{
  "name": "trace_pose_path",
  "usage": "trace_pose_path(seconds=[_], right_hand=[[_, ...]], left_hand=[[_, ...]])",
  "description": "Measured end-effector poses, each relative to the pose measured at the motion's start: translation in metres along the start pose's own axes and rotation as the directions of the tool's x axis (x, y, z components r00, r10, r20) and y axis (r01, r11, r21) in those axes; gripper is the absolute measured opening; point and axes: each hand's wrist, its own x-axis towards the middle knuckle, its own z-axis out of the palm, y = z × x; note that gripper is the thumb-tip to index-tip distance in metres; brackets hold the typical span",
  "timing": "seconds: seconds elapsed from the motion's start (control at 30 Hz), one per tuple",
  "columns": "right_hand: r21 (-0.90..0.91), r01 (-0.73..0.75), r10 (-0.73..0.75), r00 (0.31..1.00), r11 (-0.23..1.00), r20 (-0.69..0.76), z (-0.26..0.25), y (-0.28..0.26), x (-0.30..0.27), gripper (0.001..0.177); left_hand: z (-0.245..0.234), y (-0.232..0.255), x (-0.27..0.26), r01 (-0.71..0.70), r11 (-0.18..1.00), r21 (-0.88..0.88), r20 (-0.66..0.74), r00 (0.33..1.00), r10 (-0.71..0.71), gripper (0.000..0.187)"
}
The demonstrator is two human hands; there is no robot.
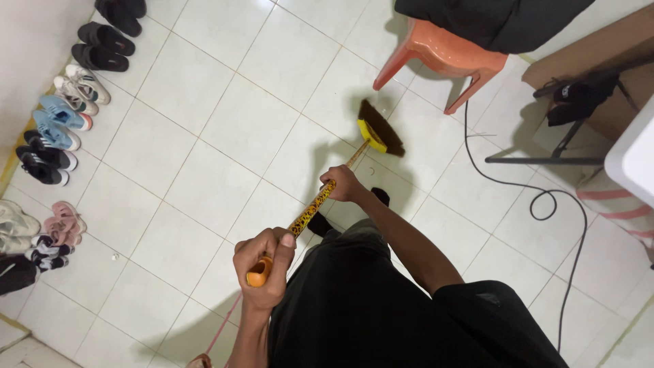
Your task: The person sweeps the floor using a broom, pushing debris along the tiled surface and into a pile under and around furniture.
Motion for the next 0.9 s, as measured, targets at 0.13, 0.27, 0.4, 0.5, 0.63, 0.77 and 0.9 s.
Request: trace_pose_path(seconds=[0.13, 0.27, 0.4, 0.5, 0.63, 0.77, 0.9], right_hand=[[-0.017, 0.018, -0.018, 1.0, 1.0, -0.022, 0.016, -0.021, 0.004, 0.039], [0.07, -0.007, 0.008, 1.0, 0.997, -0.022, 0.016, -0.04, 0.007, 0.034], [0.049, 0.053, -0.048, 0.993, 0.997, -0.112, 0.004, -0.062, 0.011, 0.022], [0.069, 0.066, -0.05, 0.975, 0.995, -0.216, -0.013, -0.077, 0.006, 0.022], [0.043, 0.081, -0.064, 0.95, 0.996, -0.305, -0.037, -0.083, -0.013, 0.025], [-0.018, 0.003, -0.008, 0.946, 1.0, -0.325, -0.062, -0.065, -0.041, 0.038], [0.013, -0.071, 0.071, 0.951, 0.997, -0.302, -0.087, -0.028, -0.077, 0.032]], left_hand=[[-0.025, 0.0, -0.008, -0.036, 0.999, 0.01, 0.038, 0.999, 0.036, 0.044], [-0.045, -0.007, -0.011, -0.065, 0.998, -0.001, 0.062, 0.996, 0.065, 0.045], [-0.062, -0.019, 0.002, -0.209, 0.923, -0.324, 0.097, 0.963, 0.252, 0.038], [-0.077, -0.005, 0.003, -0.262, 0.887, -0.38, 0.089, 0.944, 0.317, 0.032], [-0.068, 0.008, 0.012, -0.265, 0.852, -0.451, 0.133, 0.924, 0.358, 0.029], [-0.042, 0.0, 0.018, -0.213, 0.85, -0.482, 0.106, 0.949, 0.298, 0.034], [-0.003, -0.017, 0.03, -0.121, 0.849, -0.514, 0.168, 0.957, 0.238, 0.038]])
